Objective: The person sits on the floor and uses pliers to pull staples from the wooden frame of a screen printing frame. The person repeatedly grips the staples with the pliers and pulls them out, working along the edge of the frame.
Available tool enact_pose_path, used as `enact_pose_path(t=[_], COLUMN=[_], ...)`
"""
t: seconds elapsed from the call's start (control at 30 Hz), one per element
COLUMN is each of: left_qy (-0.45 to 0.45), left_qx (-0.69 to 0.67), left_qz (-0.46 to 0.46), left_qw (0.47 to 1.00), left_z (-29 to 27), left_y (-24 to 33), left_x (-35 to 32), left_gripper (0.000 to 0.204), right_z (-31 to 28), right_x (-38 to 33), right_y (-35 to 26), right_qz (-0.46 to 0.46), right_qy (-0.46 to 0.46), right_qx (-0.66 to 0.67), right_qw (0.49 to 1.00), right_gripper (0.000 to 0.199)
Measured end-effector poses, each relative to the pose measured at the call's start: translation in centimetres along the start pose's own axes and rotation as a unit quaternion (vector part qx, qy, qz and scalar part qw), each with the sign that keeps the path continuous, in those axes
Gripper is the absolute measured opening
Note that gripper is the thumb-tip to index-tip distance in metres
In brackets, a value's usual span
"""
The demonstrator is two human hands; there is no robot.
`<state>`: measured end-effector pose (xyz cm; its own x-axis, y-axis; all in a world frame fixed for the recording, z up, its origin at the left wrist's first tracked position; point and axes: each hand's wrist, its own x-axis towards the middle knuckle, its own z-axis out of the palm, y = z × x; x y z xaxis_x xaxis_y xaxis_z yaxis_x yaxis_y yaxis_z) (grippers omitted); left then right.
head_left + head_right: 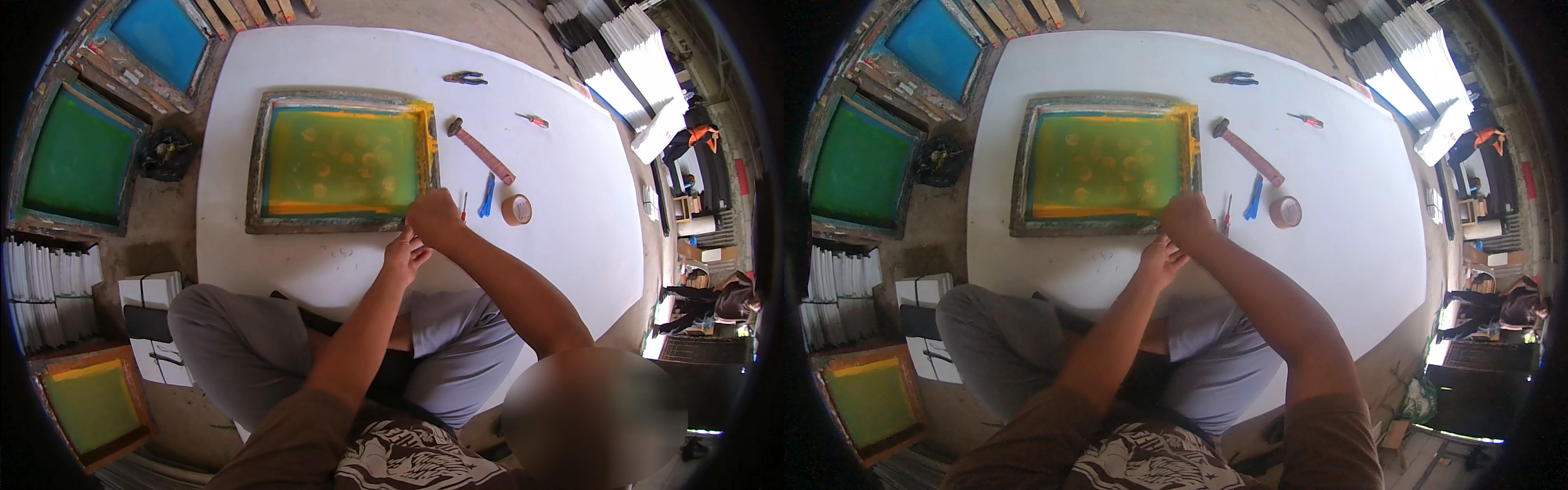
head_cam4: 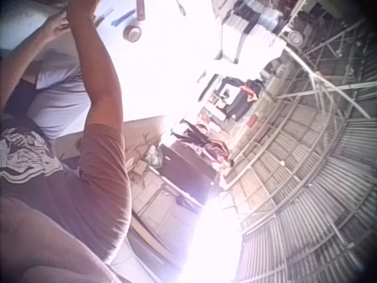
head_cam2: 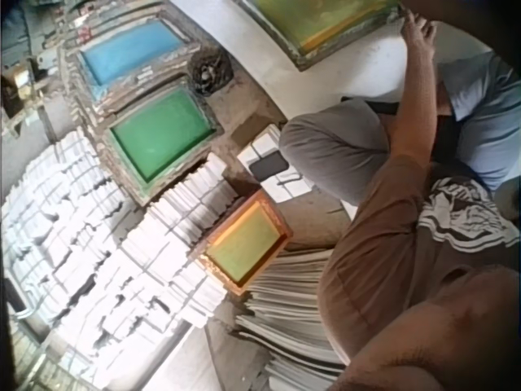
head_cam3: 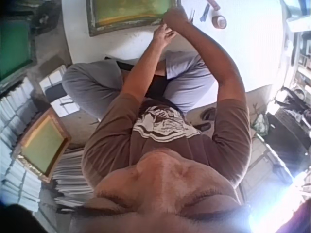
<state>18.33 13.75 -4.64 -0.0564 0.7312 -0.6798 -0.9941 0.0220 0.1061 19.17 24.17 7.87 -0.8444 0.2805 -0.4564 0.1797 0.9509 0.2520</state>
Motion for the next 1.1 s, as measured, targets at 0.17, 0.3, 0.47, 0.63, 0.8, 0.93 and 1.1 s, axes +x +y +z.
enact_pose_path(t=[0.17,0.3,0.47,0.63,0.8,0.93,1.1], left_qy=[0.149,0.159,0.117,0.114,0.113,0.111,0.118], left_qx=[0.564,0.764,0.884,0.883,0.876,0.872,0.875], left_qz=[0.402,0.51,0.356,0.363,0.373,0.378,0.369], left_qw=[0.706,0.361,0.281,0.274,0.284,0.291,0.29], left_z=[-3.1,-2.7,-3.2,-3.6,-3.6,-3.6,-3.9], left_y=[4.7,10.9,13.1,13.3,13.2,13.2,13.2], left_x=[-4.4,-7.1,-6.0,-5.6,-5.6,-5.7,-5.6], left_gripper=[0.037,0.043,0.042,0.042,0.043,0.043,0.045], right_z=[-0.9,0.2,1.4,1.8,2.6,4.2,4.6], right_x=[0.8,0.8,0.3,-1.1,-1.9,-2.5,-3.0], right_y=[-1.0,-1.0,0.7,2.2,2.4,1.6,0.0], right_qz=[-0.023,0.012,0.09,0.122,0.144,0.183,0.234], right_qy=[0.023,-0.006,-0.035,-0.072,-0.081,-0.066,-0.055], right_qx=[-0.195,-0.186,-0.019,0.109,0.163,0.221,0.284], right_qw=[0.98,0.983,0.995,0.984,0.973,0.956,0.928], right_gripper=[0.022,0.018,0.017,0.026,0.028,0.029,0.027])
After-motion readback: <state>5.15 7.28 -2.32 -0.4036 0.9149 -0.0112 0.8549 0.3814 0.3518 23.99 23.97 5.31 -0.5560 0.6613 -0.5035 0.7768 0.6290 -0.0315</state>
